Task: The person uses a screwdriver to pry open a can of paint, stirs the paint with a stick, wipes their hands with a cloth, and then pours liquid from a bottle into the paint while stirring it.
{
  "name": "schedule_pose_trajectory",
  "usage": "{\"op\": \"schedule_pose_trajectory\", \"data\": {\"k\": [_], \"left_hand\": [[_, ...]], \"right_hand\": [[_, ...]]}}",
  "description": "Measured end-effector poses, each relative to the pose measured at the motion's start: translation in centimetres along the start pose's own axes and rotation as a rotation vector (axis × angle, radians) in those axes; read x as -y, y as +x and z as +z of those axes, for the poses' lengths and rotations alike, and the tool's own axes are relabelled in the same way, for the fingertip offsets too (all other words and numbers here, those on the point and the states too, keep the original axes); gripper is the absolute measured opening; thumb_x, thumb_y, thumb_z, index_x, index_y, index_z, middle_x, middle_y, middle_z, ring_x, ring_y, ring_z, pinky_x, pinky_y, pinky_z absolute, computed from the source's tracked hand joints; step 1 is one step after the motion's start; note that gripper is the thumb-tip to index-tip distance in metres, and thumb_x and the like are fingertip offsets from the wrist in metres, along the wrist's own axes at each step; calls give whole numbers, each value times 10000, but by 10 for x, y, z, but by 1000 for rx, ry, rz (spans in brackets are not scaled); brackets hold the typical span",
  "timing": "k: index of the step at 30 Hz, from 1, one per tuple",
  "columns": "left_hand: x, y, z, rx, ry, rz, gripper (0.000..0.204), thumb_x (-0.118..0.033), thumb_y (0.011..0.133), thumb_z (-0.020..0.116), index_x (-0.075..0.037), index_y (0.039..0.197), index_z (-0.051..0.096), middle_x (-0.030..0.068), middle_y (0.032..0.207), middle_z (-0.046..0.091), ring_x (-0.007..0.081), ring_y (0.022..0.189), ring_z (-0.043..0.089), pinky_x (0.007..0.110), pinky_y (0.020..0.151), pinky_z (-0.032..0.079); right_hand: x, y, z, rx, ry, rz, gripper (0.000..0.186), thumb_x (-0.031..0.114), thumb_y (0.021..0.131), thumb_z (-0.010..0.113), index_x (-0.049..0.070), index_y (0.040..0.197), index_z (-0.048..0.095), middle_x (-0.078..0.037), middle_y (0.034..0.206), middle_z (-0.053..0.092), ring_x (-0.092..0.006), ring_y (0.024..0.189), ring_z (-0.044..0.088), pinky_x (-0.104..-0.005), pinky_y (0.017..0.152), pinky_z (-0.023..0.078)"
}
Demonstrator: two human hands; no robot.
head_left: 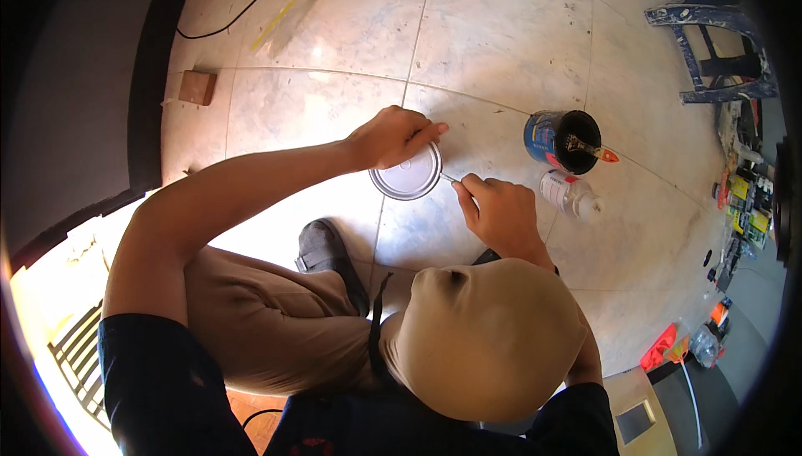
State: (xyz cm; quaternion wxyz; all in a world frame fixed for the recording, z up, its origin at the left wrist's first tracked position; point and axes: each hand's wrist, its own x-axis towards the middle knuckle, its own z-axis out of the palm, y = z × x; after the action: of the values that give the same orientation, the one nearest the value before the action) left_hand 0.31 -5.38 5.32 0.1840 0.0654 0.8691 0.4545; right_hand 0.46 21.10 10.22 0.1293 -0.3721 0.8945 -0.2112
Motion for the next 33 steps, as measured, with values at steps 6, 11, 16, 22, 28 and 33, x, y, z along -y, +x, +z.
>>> {"op": "schedule_pose_trajectory", "data": {"k": [6, 11, 16, 22, 28, 33], "left_hand": [[-16, 0, 2, -26, 163, -29, 578, -512, 1142, 509, -13, 1023, 773, 200, 957, 760, 382, 852, 745, 471, 845, 591], [-23, -18, 14, -343, 24, -291, 504, -480, 1127, 575, -16, 1090, 769, 226, 983, 757, 343, 805, 755, 458, 781, 590], [-20, -17, 12, -235, -132, -319, 538, -461, 1137, 550, -20, 928, 776, 189, 832, 748, 397, 750, 732, 478, 727, 575], [-14, -20, 18, -323, -137, -238, 425, -325, 1131, 613, 23, 940, 766, 213, 787, 723, 355, 668, 705, 433, 648, 548], [-11, -19, 22, -345, -151, -201, 392, -294, 1129, 619, 28, 962, 768, 213, 816, 735, 358, 680, 715, 422, 646, 551], [-10, -18, 19, -318, -109, -189, 399, -297, 1133, 609, 28, 965, 767, 217, 824, 737, 366, 672, 709, 432, 647, 548]], "right_hand": [[7, 2, -9, 37, -145, 39, 273, 319, 1037, 694, 121, 851, 666, -111, 602, 651, -362, 504, 640, -468, 491, 504], [6, 11, -14, 109, -157, 22, 284, 321, 1045, 684, 106, 860, 665, -123, 606, 654, -366, 520, 656, -474, 505, 519], [-3, 17, -14, 212, -10, 7, 286, 299, 1067, 662, 93, 869, 665, -137, 608, 651, -375, 537, 655, -490, 528, 532], [-18, 24, -10, 273, 186, -3, 287, 239, 1048, 699, 64, 831, 634, -151, 655, 644, -395, 590, 632, -486, 553, 481], [-51, 20, 27, 211, 499, -95, 172, 161, 1017, 741, 42, 904, 689, -147, 715, 653, -373, 602, 624, -428, 559, 491], [-68, 15, 69, 87, 560, -176, 142, 123, 995, 741, 24, 911, 686, -148, 731, 647, -352, 592, 631, -417, 552, 491]]}}
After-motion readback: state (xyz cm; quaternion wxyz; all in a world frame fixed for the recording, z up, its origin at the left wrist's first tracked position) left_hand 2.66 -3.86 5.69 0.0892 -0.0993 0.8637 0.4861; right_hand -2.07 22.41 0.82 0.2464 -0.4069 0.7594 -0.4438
